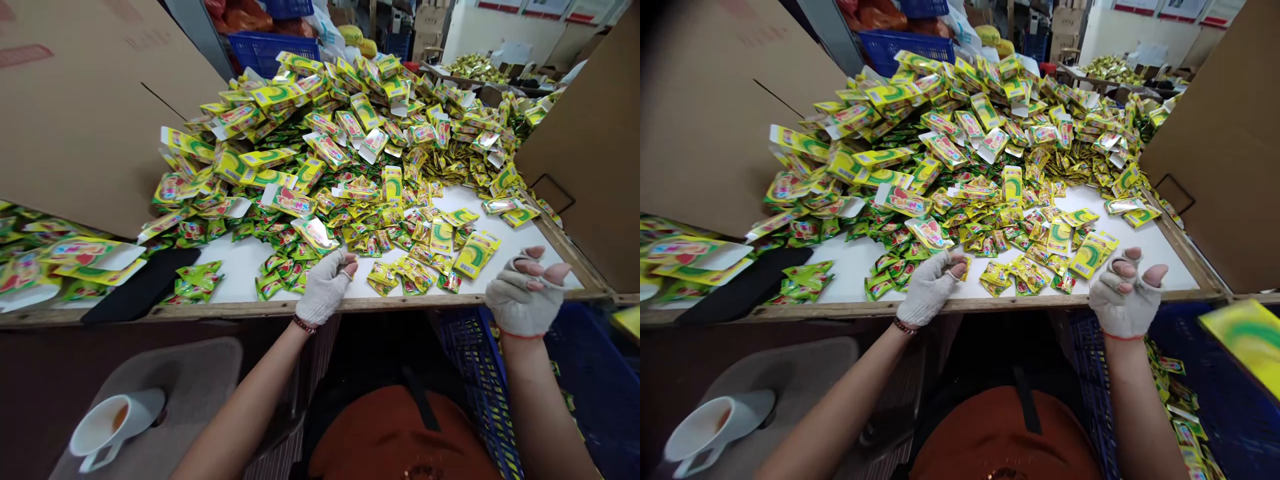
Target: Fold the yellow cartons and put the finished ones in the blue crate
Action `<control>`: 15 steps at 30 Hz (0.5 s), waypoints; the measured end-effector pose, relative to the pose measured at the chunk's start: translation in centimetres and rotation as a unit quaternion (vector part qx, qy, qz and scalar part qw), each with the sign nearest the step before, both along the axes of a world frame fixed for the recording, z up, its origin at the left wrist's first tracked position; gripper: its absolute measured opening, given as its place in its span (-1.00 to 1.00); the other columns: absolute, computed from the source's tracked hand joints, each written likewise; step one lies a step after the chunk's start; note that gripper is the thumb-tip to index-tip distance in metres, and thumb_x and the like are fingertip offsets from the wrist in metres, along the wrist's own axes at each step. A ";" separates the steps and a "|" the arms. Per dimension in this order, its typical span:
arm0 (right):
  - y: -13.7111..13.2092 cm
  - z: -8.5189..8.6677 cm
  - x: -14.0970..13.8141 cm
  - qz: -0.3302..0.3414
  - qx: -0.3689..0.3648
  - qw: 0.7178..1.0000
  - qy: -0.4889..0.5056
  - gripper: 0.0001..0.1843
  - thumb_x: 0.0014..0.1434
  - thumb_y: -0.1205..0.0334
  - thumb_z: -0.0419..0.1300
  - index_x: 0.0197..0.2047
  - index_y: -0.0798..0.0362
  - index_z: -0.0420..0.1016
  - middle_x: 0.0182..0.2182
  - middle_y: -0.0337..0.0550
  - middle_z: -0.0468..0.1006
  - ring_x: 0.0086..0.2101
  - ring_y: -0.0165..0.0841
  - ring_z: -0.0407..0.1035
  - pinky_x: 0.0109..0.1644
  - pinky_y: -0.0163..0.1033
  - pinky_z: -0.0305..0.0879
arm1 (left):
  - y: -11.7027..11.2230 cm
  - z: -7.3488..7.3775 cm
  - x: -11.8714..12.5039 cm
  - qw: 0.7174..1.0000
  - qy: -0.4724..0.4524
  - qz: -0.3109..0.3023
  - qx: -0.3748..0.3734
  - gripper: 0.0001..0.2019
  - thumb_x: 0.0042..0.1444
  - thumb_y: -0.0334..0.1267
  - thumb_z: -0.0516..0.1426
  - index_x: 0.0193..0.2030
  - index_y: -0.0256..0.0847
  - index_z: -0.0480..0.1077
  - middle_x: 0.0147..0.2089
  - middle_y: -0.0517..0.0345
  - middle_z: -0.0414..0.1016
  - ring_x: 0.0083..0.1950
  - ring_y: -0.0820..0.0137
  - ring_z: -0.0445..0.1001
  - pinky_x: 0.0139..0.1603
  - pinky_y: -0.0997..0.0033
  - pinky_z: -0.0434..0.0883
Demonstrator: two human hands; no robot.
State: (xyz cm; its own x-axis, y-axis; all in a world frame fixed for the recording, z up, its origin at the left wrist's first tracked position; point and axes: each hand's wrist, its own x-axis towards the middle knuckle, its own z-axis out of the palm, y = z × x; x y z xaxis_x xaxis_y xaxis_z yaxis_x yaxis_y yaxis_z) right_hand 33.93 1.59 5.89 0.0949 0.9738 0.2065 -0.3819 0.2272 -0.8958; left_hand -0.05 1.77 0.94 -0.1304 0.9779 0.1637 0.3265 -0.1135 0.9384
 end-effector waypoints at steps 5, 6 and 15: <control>0.0 -2.2 -4.4 0.042 -0.089 0.987 -0.126 -0.66 0.20 -0.20 0.14 -0.20 -0.12 0.44 -0.45 -0.23 0.49 -0.49 -0.34 0.41 -0.48 -0.25 0.25 | 0.1 -0.3 -0.1 0.995 0.089 0.008 0.033 -0.73 0.18 -0.09 0.08 -0.17 -0.22 0.48 -0.21 0.10 0.59 -0.16 0.31 0.52 -0.05 0.30 0.44; 0.4 -2.7 -5.9 0.049 -0.091 0.981 -0.167 -0.66 0.17 -0.17 0.19 -0.19 -0.08 0.43 -0.43 -0.23 0.50 -0.47 -0.33 0.43 -0.46 -0.24 0.28 | 0.2 -0.3 -0.1 0.994 0.105 0.007 0.040 -0.75 0.17 -0.11 0.07 -0.18 -0.21 0.48 -0.21 0.10 0.59 -0.16 0.30 0.52 -0.04 0.29 0.44; 4.4 -3.0 -13.9 0.059 0.023 0.737 -0.673 -0.80 0.09 0.17 0.30 -0.23 0.08 0.51 -0.10 0.02 0.46 -0.18 -0.25 0.39 -0.06 -0.17 0.29 | 0.6 -0.9 -0.2 0.976 0.207 0.034 0.053 -0.77 0.19 -0.21 0.02 -0.17 -0.22 0.46 -0.20 0.07 0.59 -0.18 0.31 0.51 -0.09 0.31 0.43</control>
